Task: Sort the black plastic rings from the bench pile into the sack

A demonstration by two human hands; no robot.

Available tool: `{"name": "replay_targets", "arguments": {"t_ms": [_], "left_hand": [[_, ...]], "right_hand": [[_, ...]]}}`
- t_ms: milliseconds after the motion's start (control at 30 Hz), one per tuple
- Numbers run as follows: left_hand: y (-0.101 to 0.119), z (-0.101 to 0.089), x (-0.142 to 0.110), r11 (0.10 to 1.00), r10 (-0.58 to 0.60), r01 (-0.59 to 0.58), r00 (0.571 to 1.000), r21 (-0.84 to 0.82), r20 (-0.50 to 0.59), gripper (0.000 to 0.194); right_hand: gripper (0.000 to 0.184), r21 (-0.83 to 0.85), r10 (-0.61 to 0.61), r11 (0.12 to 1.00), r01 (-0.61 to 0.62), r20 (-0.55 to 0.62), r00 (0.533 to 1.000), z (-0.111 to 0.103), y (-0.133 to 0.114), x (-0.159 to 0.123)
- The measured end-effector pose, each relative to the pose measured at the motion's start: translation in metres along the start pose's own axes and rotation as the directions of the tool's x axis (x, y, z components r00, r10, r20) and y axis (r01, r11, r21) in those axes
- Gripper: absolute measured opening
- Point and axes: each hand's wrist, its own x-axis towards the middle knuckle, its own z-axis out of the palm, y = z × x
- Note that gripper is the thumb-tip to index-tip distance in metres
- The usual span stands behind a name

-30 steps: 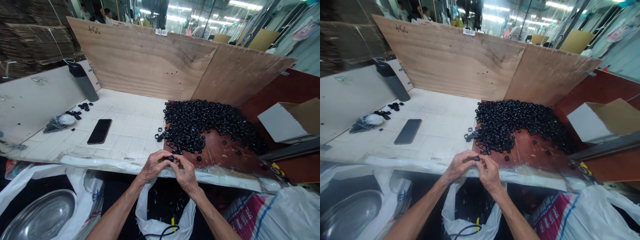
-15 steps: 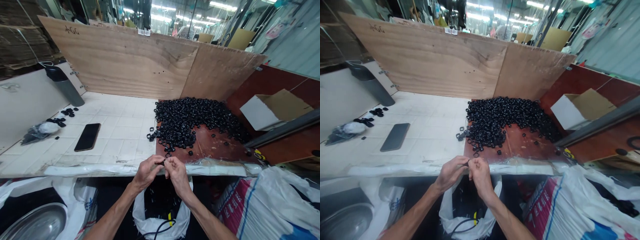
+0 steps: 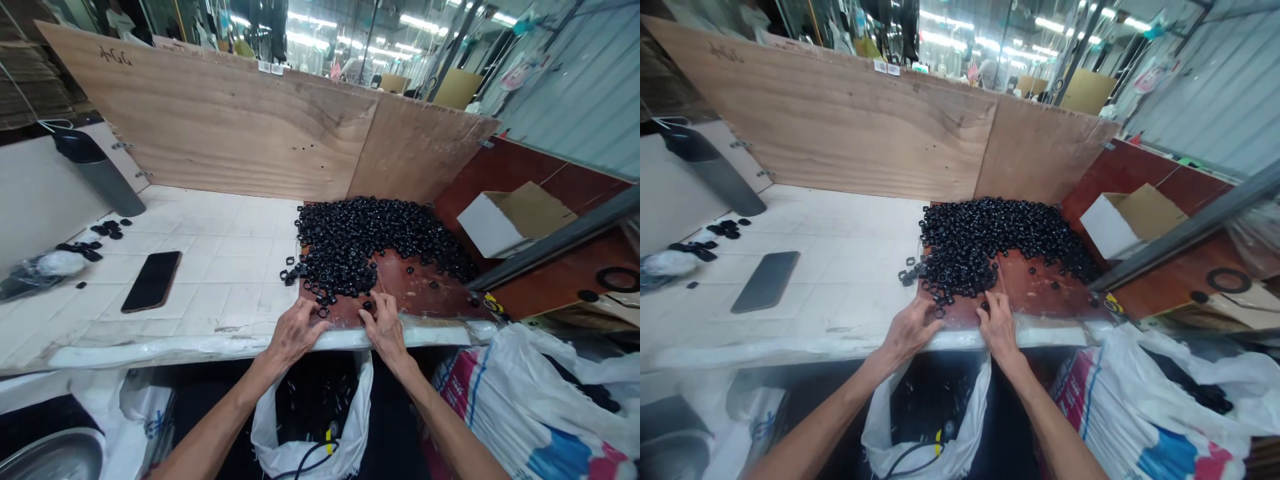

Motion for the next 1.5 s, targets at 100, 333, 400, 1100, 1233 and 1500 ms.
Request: {"name": "replay_targets", "arguments": {"t_ms": [100, 333, 400, 1100, 1233, 1500], "left_hand": [[0.006, 0.015, 0.010, 0.991, 0.011, -0.012, 1.000, 0.133, 0.010, 0.014], [0.012, -0.004, 0.006, 0.991, 0.042, -0.048, 0.998, -0.121, -0.051, 0.015], [0.010, -0.007, 0.005, 0.962, 0.042, -0.056, 0.998, -0.268, -0.057, 0.017], [0.017, -0.015, 0.002, 0.721, -0.116, 0.129, 0.991, -0.680, 0.065, 0.022], [0.015, -0.015, 0.003, 0.780, -0.002, -0.027, 0.999, -0.625, -0.046, 0.024], [0.015, -0.015, 0.003, 0.788, 0.027, -0.057, 0.998, -0.613, -0.058, 0.030]], "right_hand": [[0.021, 0.010, -0.075, 0.997, 0.075, 0.076, 0.994, 0.002, 0.005, 0.011], [0.019, 0.471, 0.196, 0.840, -0.270, 0.201, 0.960, 0.014, -0.036, -0.004], [0.026, 0.610, 0.233, 0.701, -0.369, 0.294, 0.927, 0.022, -0.047, -0.008], [0.022, 0.756, 0.111, 0.561, -0.336, 0.334, 0.936, 0.025, -0.058, -0.018], [0.024, 0.772, 0.186, 0.501, -0.390, 0.344, 0.920, 0.018, -0.064, -0.016], [0.022, 0.735, 0.176, 0.545, -0.403, 0.370, 0.912, 0.016, -0.068, -0.012]]}}
